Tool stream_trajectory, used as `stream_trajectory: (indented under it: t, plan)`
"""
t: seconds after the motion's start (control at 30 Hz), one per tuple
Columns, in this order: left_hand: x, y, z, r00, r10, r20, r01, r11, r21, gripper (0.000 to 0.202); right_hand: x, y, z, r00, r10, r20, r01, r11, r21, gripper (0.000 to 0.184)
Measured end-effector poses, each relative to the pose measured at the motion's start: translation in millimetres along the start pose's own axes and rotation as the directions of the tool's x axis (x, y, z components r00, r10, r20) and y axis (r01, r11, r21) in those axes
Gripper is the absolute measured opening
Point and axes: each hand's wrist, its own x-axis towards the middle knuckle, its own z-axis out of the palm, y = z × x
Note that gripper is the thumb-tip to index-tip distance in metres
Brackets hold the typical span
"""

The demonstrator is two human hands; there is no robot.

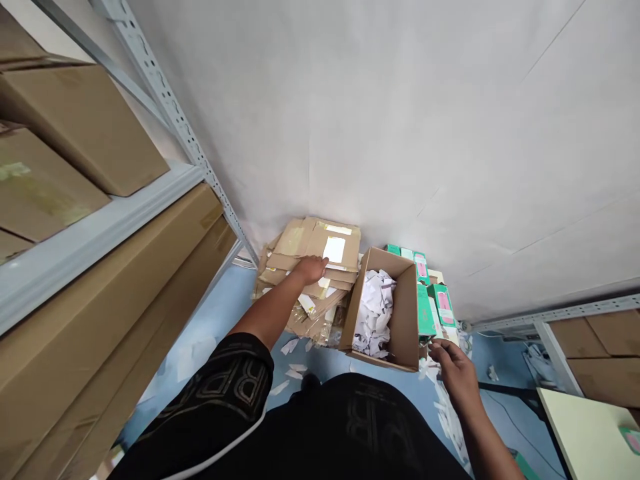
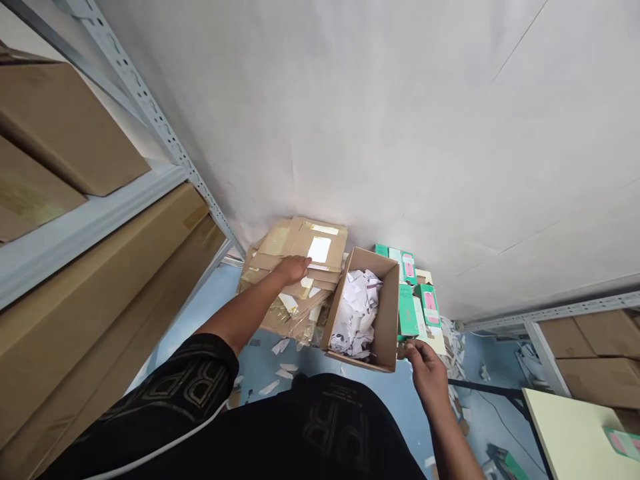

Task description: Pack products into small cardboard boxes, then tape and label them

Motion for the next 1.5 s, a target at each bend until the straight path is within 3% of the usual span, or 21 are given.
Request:
stream_trajectory:
  t: [0.1, 0.2, 0.27, 0.33, 0.47, 0.53, 0.63, 0.7, 0.83, 0.97, 1.1, 1.2, 1.33, 1.4, 1.5]
  plan:
    - [-5, 5, -20.0, 0.998, 0.001, -0.064, -0.001, 1.000, 0.001, 0.032, 10, -7, -1, 0.999, -0.032, 0.009, 0.032, 0.999, -0.021, 0.046]
    - [-14, 5, -47.7, 0.984, -0.022, -0.179, 0.023, 1.000, -0.001, 0.034, 15, -17, 6, 0.994, -0.098, 0.050, 0.100, 0.994, -0.041, 0.045]
    - [-24, 2, -70.0, 0.953, -0.043, -0.301, 0.034, 0.999, -0.034, 0.037, 15, -20, 13, 0.984, -0.151, 0.094, 0.157, 0.986, -0.054, 0.043]
    - [-39, -1, -94.1, 0.884, -0.080, -0.461, 0.034, 0.994, -0.106, 0.038, 14, -19, 20, 0.971, -0.196, 0.137, 0.206, 0.977, -0.062, 0.043]
    - [-74, 3, -137.7, 0.659, -0.242, -0.712, -0.035, 0.936, -0.351, 0.041, 12, -9, 32, 0.949, -0.233, 0.210, 0.251, 0.966, -0.063, 0.044]
    - [-89, 12, -152.6, 0.565, -0.328, -0.757, -0.160, 0.857, -0.491, 0.044, 12, -5, 34, 0.945, -0.233, 0.228, 0.253, 0.966, -0.062, 0.044]
    - [-103, 36, -166.7, 0.509, -0.401, -0.762, -0.424, 0.654, -0.627, 0.049, 14, -3, 34, 0.946, -0.230, 0.227, 0.242, 0.970, -0.027, 0.041]
    - [-108, 55, -172.5, 0.537, -0.412, -0.736, -0.550, 0.490, -0.676, 0.054, 16, -5, 32, 0.950, -0.228, 0.212, 0.232, 0.973, 0.007, 0.039]
    - [-111, 102, -179.0, 0.670, -0.354, -0.652, -0.607, 0.245, -0.756, 0.060, 21, -5, 21, 0.955, -0.215, 0.205, 0.204, 0.976, 0.073, 0.038]
    - [-103, 167, -178.2, 0.786, -0.231, -0.573, -0.568, 0.096, -0.818, 0.059, 25, 7, 3, 0.966, -0.185, 0.179, 0.150, 0.970, 0.194, 0.041]
    - [-92, 254, -171.0, 0.879, -0.108, -0.464, -0.466, 0.013, -0.885, 0.059, 35, 33, -33, 0.987, -0.129, 0.100, 0.091, 0.942, 0.322, 0.054]
    - [-79, 326, -162.0, 0.916, -0.024, -0.400, -0.400, -0.003, -0.916, 0.058, 46, 64, -82, 0.998, -0.061, 0.025, 0.043, 0.888, 0.458, 0.064]
    - [-48, 424, -142.4, 0.938, 0.095, -0.333, -0.334, -0.011, -0.943, 0.060, 54, 117, -168, 0.998, -0.066, -0.001, 0.051, 0.760, 0.648, 0.064]
    - [-28, 469, -128.1, 0.931, 0.172, -0.322, -0.333, 0.038, -0.942, 0.061, 53, 145, -213, 0.999, -0.049, -0.010, 0.042, 0.703, 0.710, 0.061]
    - [4, 531, -101.6, 0.908, 0.259, -0.329, -0.375, 0.155, -0.914, 0.059, 47, 184, -276, 0.987, 0.092, -0.135, 0.040, 0.666, 0.745, 0.065]
